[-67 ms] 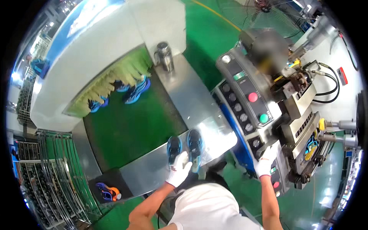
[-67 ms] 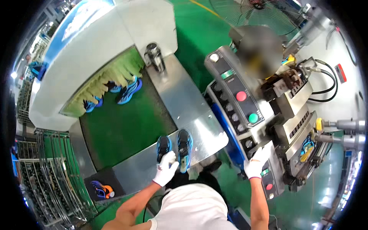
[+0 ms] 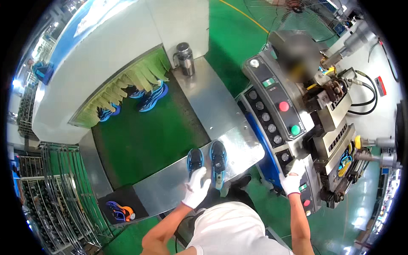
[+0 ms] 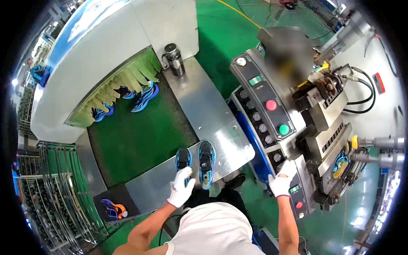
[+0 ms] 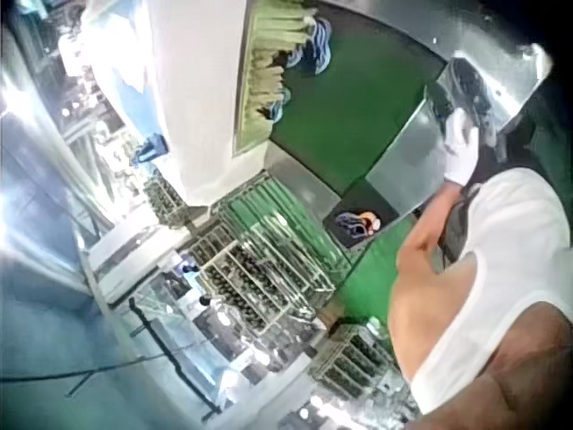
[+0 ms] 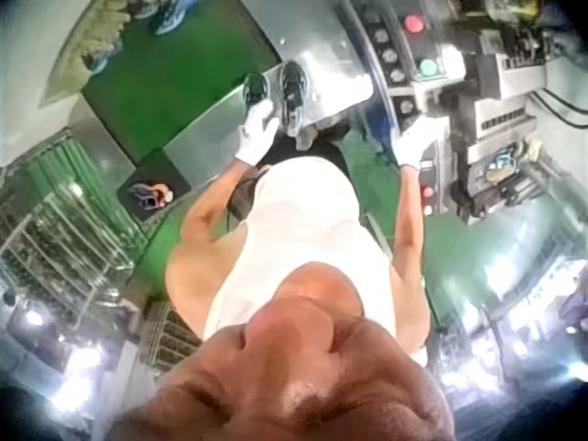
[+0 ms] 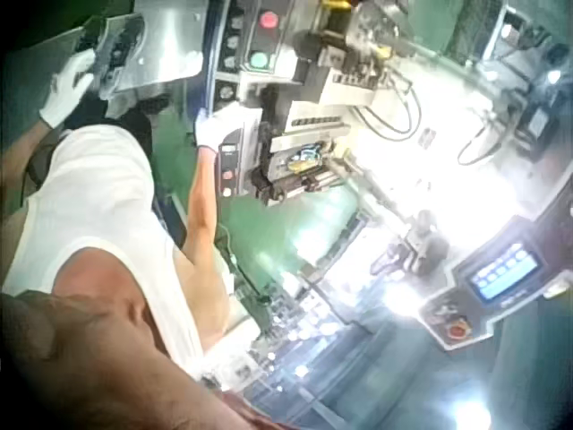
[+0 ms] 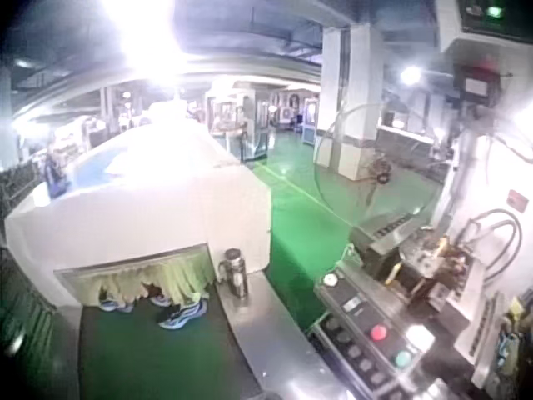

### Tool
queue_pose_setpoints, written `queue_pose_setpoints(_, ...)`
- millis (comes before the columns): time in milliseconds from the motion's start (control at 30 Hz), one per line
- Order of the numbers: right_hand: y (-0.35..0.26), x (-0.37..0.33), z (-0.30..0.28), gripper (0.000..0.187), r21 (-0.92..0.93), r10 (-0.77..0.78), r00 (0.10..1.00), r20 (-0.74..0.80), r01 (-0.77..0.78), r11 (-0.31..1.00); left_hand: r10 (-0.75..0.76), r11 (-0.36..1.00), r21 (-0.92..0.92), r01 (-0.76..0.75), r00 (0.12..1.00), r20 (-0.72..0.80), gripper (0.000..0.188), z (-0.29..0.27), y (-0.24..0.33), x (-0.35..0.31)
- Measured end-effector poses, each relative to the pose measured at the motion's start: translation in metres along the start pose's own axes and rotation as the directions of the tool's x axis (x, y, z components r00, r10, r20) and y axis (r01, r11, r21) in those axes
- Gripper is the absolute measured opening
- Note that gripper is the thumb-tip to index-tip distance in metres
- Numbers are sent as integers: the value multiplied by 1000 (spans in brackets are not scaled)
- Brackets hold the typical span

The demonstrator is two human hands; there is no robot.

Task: The person takes shoes from a cart, places them onto a machine to be pressed, and then sets them onto a conveyor belt.

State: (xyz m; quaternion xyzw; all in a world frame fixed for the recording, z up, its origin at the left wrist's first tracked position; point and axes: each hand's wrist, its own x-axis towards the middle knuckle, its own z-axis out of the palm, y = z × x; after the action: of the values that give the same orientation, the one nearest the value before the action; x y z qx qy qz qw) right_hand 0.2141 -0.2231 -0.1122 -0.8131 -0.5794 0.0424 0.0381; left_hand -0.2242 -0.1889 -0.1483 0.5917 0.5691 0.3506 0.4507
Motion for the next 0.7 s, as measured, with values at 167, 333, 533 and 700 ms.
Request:
queue_pose_setpoints(167, -193, 1, 1, 93, 598, -283, 867, 411, -22, 801, -125, 941, 293, 168, 979, -158, 87, -26, -32, -6)
queue_pose_setpoints(333, -282, -26, 145, 75, 596, 58, 906, 419, -323, 735, -17, 948, 315, 46, 995, -94, 84, 2, -72, 23)
queue_pose_setpoints(533, -284, -1, 66, 62, 769, 268, 792, 548, -604, 211, -365, 929, 93, 359, 929, 63, 71, -41, -28, 101)
queue_pose_setpoints(700, -228, -62, 22, 40, 789, 309, 748, 587, -443, -426, -83, 989, 146, 27, 918, 388, 69, 11, 22, 116)
